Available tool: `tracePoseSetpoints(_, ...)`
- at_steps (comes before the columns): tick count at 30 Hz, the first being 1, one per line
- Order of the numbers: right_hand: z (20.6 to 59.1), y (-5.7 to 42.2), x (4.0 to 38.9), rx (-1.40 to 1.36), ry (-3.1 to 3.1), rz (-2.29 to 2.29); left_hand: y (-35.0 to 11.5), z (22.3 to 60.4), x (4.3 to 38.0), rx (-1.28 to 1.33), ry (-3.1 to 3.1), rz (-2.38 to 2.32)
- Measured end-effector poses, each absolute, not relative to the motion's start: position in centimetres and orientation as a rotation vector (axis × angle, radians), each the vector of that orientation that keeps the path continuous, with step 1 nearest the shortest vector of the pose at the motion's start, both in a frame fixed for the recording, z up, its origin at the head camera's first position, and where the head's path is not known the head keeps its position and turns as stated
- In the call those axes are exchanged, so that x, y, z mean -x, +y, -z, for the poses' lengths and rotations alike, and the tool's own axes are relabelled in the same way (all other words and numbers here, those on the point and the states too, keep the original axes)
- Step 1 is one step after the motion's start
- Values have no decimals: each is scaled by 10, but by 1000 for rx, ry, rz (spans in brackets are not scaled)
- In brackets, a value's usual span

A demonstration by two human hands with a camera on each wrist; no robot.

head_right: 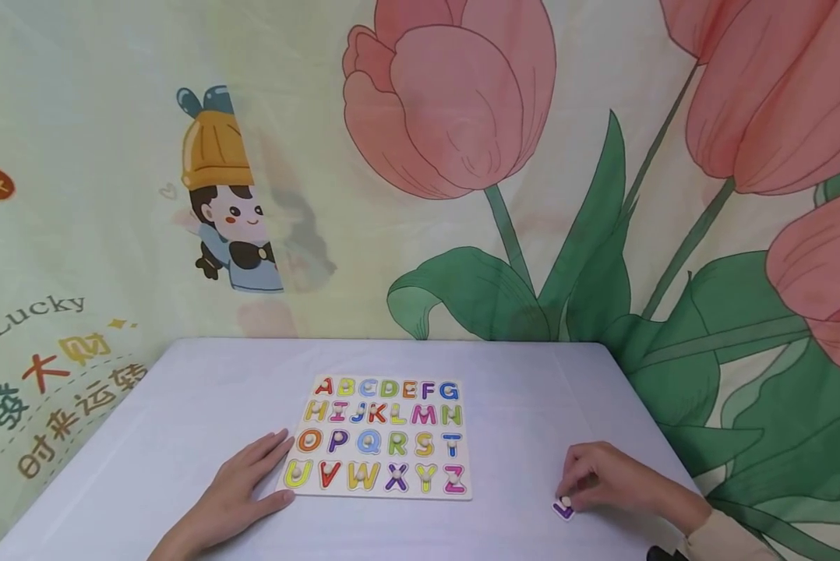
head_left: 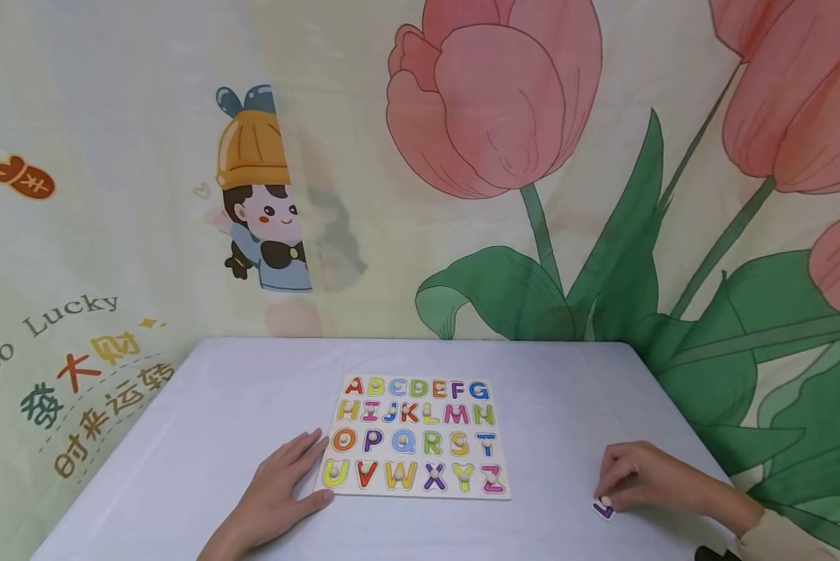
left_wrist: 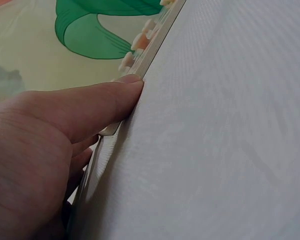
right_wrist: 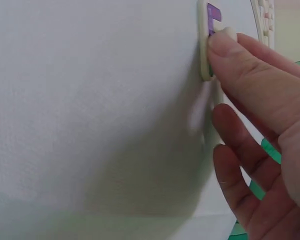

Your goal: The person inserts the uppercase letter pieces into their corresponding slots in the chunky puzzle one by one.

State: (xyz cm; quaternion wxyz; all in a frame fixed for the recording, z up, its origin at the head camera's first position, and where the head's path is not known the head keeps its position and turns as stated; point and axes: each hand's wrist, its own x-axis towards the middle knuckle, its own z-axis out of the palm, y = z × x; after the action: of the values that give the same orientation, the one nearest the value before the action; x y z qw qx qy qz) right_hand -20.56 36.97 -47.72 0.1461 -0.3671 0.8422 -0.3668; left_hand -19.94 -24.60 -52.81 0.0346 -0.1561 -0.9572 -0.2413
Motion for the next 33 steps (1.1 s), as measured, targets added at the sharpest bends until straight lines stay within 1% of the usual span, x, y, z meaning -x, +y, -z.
tracePoseSetpoints(8,476,365,208,1127,2453,1072,-248,527,201,445,-2975,747)
tracePoseSetpoints(13,467,341,219,1094,2564,1031,-250,530,200,435,-2966,749)
tracePoseSetpoints(18,467,303,243,885,2731,972,-249,534,201,461,-2956,751)
tracePoseSetpoints(22,473,262,268,667,2936,968,-249,534,201,465,-2955,759)
tracePoseSetpoints(28,481,194,305,364,3128,1122,-247,533,200,479,-2943,785)
tracePoseSetpoints(33,490,155,323,222,3170,1221,-246,533,202,459,-2959,772)
